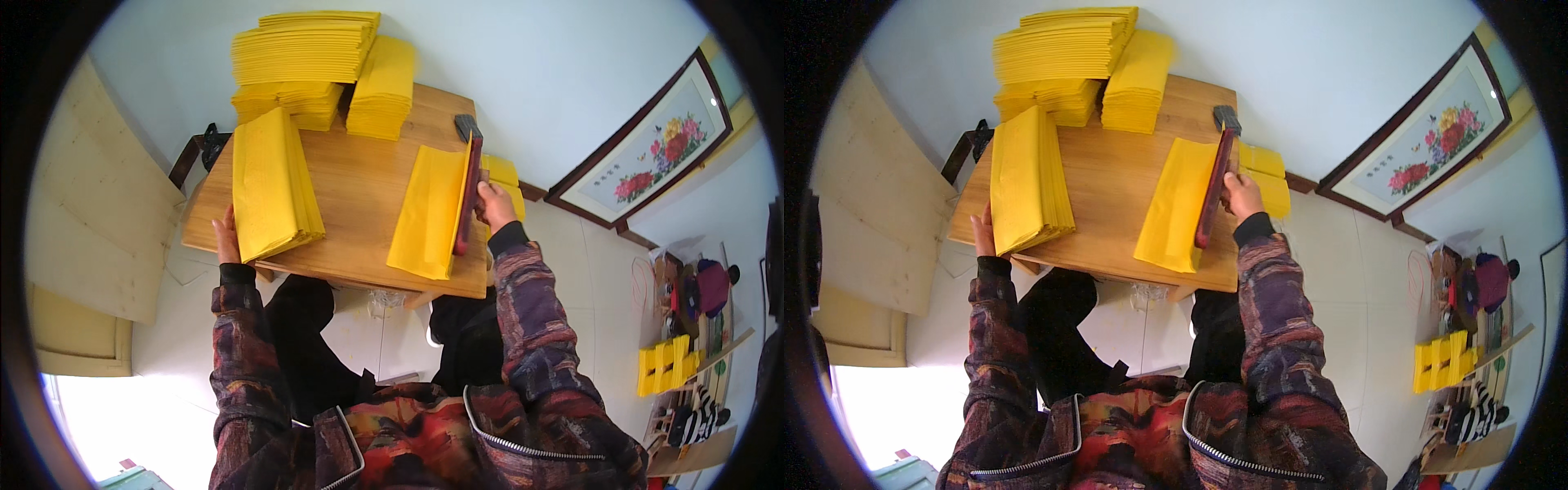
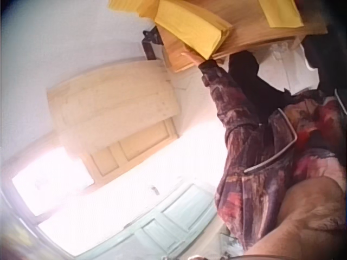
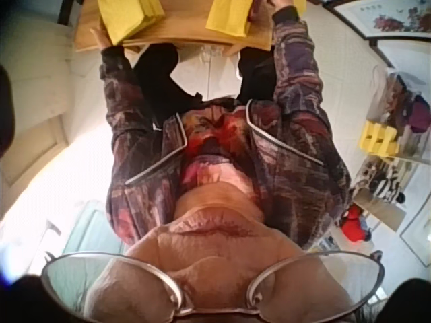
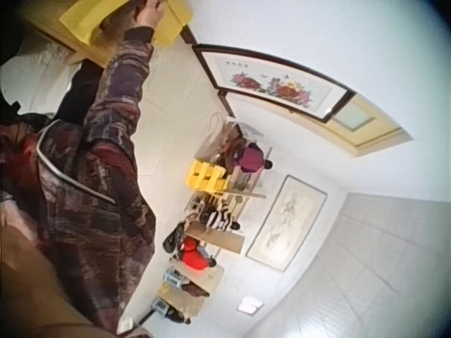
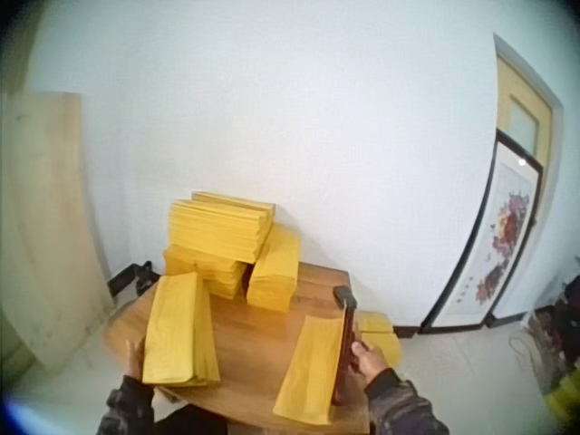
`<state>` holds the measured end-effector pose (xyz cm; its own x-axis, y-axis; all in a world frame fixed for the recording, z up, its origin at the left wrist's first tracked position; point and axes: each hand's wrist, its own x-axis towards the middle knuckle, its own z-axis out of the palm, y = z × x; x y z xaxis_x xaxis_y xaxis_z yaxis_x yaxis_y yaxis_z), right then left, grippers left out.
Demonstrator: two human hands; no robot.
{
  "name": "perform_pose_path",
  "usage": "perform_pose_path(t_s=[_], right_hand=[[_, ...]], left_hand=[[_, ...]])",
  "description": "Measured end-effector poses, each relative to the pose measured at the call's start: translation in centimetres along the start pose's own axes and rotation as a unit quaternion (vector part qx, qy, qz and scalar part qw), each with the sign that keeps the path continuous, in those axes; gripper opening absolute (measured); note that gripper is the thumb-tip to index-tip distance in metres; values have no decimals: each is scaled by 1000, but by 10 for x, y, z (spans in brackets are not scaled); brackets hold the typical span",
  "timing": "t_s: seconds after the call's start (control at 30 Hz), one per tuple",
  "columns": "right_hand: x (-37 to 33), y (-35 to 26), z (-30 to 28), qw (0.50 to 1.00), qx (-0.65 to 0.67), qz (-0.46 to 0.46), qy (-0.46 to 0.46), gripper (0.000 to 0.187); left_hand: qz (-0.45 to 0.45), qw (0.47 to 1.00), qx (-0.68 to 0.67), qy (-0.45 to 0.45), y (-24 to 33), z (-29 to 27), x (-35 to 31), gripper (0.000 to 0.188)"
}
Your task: The person repeatedly picks up stacks of yellow paper sheets from a wooden table, aligns them, and places them into a neat pile. The person uses a dark rectangular tool to press and align the edges of the stacks. The process is repeated multiple times throughout the clip.
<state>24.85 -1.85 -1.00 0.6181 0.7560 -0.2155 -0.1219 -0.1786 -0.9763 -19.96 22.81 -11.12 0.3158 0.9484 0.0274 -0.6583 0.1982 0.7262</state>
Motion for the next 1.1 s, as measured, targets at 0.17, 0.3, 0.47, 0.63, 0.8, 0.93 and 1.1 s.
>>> perform_pose_path(t_s=[0.17,0.3,0.47,0.63,0.8,0.93,1.1], right_hand=[[-35,17,-32,965,259,-8,-37,34],[-37,31,-19,947,321,-7,-32,34],[-33,38,-3,961,274,6,-22,27],[-38,45,-5,969,246,3,-12,26],[-52,47,-22,946,324,-23,-19,30],[-94,41,-64,923,381,2,52,33],[-153,73,-150,933,314,-74,161,25]], left_hand=[[-9,1000,-6,-15,1,-1,1,71],[-15,1000,20,-4,1,0,4,70],[38,990,-65,121,7,-3,-19,67],[60,953,62,289,11,-14,-123,53],[84,968,219,86,-22,41,-188,15],[-3,949,308,-64,-47,117,-197,7],[258,708,584,-302,-86,178,-168,31]])
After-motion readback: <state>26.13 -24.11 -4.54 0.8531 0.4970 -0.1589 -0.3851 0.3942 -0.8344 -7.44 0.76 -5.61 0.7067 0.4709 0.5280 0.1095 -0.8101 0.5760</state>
